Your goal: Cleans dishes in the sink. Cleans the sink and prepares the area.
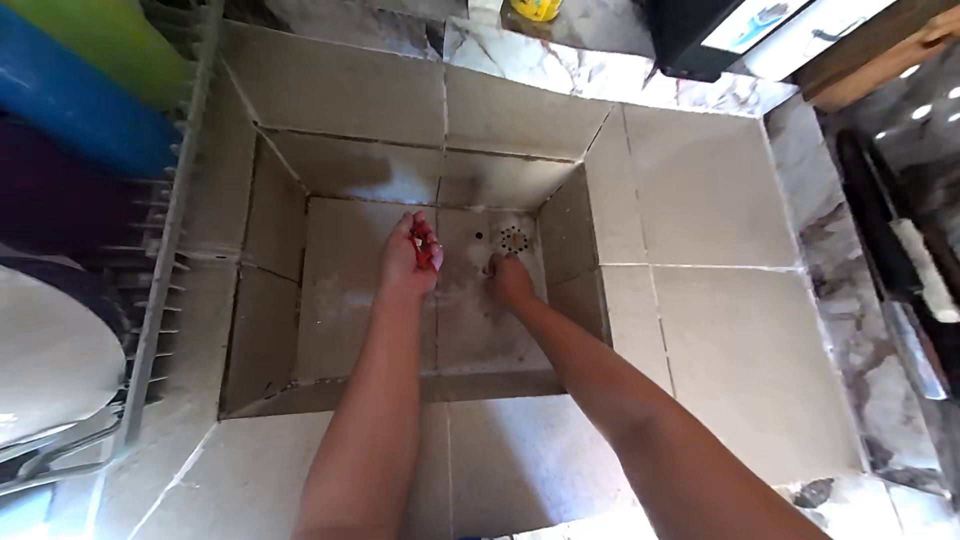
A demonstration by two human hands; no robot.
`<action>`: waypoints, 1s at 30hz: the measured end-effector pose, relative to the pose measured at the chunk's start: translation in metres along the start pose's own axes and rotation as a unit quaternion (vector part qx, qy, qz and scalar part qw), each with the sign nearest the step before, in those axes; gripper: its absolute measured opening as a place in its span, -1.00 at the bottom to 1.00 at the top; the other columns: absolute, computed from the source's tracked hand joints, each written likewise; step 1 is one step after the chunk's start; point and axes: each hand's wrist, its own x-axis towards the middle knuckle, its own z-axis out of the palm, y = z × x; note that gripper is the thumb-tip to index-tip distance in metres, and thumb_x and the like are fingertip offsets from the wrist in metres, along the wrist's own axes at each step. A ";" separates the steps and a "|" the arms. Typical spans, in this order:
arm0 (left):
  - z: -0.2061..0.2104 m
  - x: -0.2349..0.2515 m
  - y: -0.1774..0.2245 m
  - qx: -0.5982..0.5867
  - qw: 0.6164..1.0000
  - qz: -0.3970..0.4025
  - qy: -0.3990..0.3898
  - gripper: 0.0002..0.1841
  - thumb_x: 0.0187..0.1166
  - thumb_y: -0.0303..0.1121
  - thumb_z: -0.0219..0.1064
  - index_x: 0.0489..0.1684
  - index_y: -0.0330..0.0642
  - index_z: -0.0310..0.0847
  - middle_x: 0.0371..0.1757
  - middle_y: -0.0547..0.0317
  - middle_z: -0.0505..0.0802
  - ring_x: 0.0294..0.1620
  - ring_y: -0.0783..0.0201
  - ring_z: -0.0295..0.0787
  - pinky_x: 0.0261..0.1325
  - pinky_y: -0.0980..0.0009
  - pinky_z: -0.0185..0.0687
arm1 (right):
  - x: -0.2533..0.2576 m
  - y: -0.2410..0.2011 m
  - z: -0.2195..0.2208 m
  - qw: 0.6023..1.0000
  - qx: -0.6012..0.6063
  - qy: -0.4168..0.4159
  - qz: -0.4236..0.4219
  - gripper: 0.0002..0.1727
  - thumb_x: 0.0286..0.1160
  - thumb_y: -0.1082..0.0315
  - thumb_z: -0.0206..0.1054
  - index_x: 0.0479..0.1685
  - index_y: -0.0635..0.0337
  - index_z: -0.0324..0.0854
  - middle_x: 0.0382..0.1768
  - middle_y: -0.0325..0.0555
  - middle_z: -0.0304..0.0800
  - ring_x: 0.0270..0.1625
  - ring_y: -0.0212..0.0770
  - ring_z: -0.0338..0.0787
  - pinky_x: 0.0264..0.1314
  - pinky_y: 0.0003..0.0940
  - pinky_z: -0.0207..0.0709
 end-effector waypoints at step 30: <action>0.004 -0.004 -0.003 0.015 1.000 0.005 0.014 -0.73 0.89 -0.13 -0.07 -0.13 0.05 0.52 -0.44 0.41 0.65 -0.64 0.58 0.52 -0.64 0.71 0.45 | 0.012 0.011 -0.007 0.998 -0.041 0.027 -0.047 -0.61 0.63 0.49 0.28 0.41 0.35 0.59 0.49 0.39 0.54 0.54 0.35 0.57 0.49 0.23 0.53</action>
